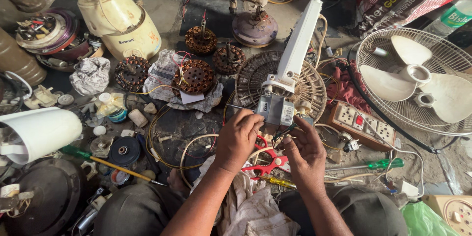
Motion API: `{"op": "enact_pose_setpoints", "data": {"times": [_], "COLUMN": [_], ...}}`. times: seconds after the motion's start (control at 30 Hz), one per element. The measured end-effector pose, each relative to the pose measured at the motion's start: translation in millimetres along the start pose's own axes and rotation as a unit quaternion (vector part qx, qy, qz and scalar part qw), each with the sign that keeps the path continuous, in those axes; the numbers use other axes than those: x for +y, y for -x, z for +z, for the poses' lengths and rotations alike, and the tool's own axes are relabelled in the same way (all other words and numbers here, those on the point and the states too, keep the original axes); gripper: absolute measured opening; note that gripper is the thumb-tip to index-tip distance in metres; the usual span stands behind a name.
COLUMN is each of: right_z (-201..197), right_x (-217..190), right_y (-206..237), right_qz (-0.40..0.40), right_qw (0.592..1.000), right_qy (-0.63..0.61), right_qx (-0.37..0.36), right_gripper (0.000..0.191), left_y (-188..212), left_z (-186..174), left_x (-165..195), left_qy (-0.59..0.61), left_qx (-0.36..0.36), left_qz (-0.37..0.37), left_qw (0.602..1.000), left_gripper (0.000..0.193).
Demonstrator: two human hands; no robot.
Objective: The person sits on the floor of a cluttered fan repair workshop and disassembles a pedestal fan. They detach the motor housing from the fan stand, handle the motor and its wiring, use a screwdriver on the housing, set parts aside, and manipulate the motor and mounting components by hand.
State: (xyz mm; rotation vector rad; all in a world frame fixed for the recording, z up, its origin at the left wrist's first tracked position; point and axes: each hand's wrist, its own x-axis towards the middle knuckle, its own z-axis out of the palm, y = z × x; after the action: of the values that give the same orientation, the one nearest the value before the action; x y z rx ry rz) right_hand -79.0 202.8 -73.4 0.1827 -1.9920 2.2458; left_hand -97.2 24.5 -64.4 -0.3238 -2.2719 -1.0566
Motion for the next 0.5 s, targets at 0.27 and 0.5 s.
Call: {"op": "enact_pose_setpoints", "data": {"times": [0.27, 0.5], "right_z": [1.5, 0.3], "right_x": [0.0, -1.1], "right_y": [0.0, -0.5], "right_qz": [0.003, -0.003], "right_qw": [1.0, 1.0], "right_qy": [-0.002, 0.009], "right_qx": [0.003, -0.005], "right_gripper": [0.053, 0.054], "left_y": [-2.3, 0.0], "left_z": [-3.6, -3.1], "left_x": [-1.5, 0.2], "left_qy": [0.091, 0.058], "left_qx": [0.017, 0.0], "left_qz": [-0.011, 0.0], "left_qw": [0.996, 0.998], "left_gripper": [0.013, 0.013]}}
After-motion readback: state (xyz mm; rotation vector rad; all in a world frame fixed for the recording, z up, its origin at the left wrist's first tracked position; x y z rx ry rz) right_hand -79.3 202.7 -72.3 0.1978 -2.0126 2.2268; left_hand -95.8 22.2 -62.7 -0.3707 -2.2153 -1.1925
